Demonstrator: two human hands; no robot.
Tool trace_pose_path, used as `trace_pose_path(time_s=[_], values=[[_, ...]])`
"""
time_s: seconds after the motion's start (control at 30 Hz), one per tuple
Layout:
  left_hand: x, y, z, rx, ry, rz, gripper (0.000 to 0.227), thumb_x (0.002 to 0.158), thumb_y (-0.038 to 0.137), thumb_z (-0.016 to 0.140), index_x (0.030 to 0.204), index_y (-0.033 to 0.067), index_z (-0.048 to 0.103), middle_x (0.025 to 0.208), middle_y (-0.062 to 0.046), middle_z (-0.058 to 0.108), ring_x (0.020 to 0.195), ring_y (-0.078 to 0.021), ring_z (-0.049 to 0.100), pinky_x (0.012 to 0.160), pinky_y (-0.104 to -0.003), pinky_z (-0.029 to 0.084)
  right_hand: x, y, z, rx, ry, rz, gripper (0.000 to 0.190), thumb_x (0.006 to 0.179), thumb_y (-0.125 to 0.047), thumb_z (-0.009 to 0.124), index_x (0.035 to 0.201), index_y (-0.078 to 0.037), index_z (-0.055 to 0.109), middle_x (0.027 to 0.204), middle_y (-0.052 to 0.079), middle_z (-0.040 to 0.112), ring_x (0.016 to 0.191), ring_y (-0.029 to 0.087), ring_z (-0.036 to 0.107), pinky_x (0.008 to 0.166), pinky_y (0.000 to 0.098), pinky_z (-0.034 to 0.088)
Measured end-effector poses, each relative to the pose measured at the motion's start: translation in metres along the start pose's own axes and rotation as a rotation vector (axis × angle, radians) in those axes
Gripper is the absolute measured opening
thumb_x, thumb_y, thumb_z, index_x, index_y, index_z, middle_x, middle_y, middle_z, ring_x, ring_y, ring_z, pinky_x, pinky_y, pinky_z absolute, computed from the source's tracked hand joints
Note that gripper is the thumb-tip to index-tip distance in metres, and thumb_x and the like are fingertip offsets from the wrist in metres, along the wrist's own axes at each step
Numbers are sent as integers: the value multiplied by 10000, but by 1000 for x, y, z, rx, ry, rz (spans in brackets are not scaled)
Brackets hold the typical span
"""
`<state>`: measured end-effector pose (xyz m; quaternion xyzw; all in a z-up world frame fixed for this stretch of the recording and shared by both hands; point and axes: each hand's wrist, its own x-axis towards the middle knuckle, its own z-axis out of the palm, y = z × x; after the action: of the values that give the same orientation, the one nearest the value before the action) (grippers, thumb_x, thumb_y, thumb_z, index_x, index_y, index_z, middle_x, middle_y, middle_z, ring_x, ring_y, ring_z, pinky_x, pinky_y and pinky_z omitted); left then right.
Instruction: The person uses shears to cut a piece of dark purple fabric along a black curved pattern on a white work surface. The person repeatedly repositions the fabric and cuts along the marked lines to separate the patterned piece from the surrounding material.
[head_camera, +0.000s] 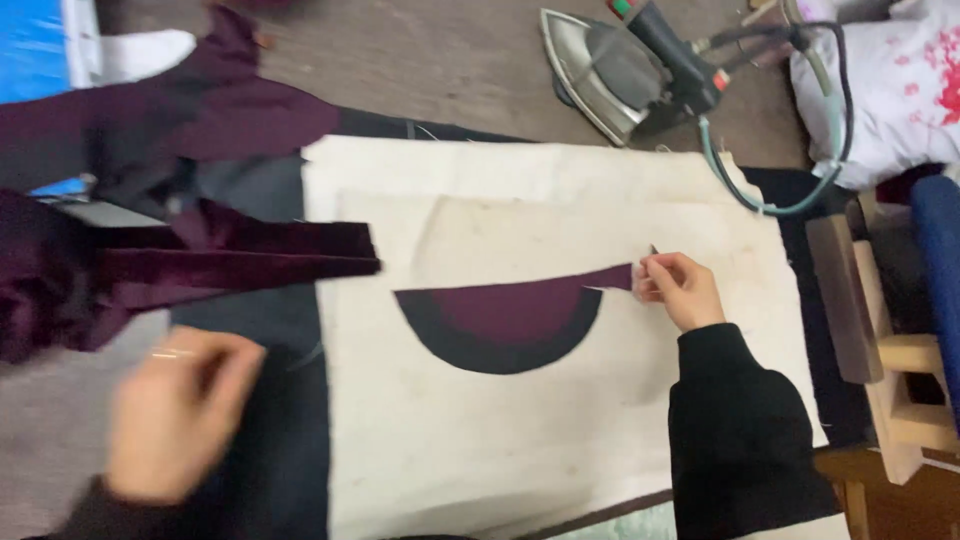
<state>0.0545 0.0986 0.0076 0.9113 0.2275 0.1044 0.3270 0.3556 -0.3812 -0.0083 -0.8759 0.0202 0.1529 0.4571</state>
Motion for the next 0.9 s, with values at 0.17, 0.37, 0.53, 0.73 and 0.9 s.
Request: trace_pose_path(time_s=[0.17, 0.37, 0.53, 0.73, 0.9], values=[[-24, 78, 98, -29, -262, -221, 283, 873, 343, 611, 948, 86, 704, 933, -61, 669, 880, -196, 625, 807, -355, 481, -17, 14, -9, 12, -80, -16, 160, 923, -170, 627, 898, -13, 620, 729, 111, 636, 597, 175, 608, 603, 292, 546], [-32, 102, 162, 199, 14, -289, 455, 761, 517, 775, 978, 131, 671, 887, -32, 590, 876, -270, 641, 783, -415, 498, -10, 1, -3, -388, -165, -285, 266, 861, -170, 732, 1093, -72, 647, 1014, 88, 600, 806, 175, 629, 716, 294, 548], [-22, 130, 177, 213, 152, -345, 448, 743, 446, 820, 957, 89, 654, 926, -79, 560, 953, -327, 587, 862, -448, 447, 7, 12, 17, -482, -288, -421, 267, 805, -157, 752, 1034, -78, 639, 823, 61, 528, 678, 212, 567, 661, 364, 505], [-17, 142, 187, -225, 167, -308, 251, 803, 216, 802, 871, 72, 608, 871, -91, 584, 853, -262, 616, 748, -349, 485, -9, 5, -9, -434, -372, -531, 128, 781, -135, 753, 835, -94, 644, 859, 48, 594, 816, 235, 568, 746, 357, 469], [-11, 181, 158, -787, 119, -300, 253, 876, 23, 713, 990, 49, 489, 835, -55, 670, 680, -69, 639, 619, -160, 515, -64, -5, -44, -217, -471, -454, 184, 804, -183, 751, 888, -73, 628, 927, 122, 727, 914, 277, 668, 843, 404, 498]])
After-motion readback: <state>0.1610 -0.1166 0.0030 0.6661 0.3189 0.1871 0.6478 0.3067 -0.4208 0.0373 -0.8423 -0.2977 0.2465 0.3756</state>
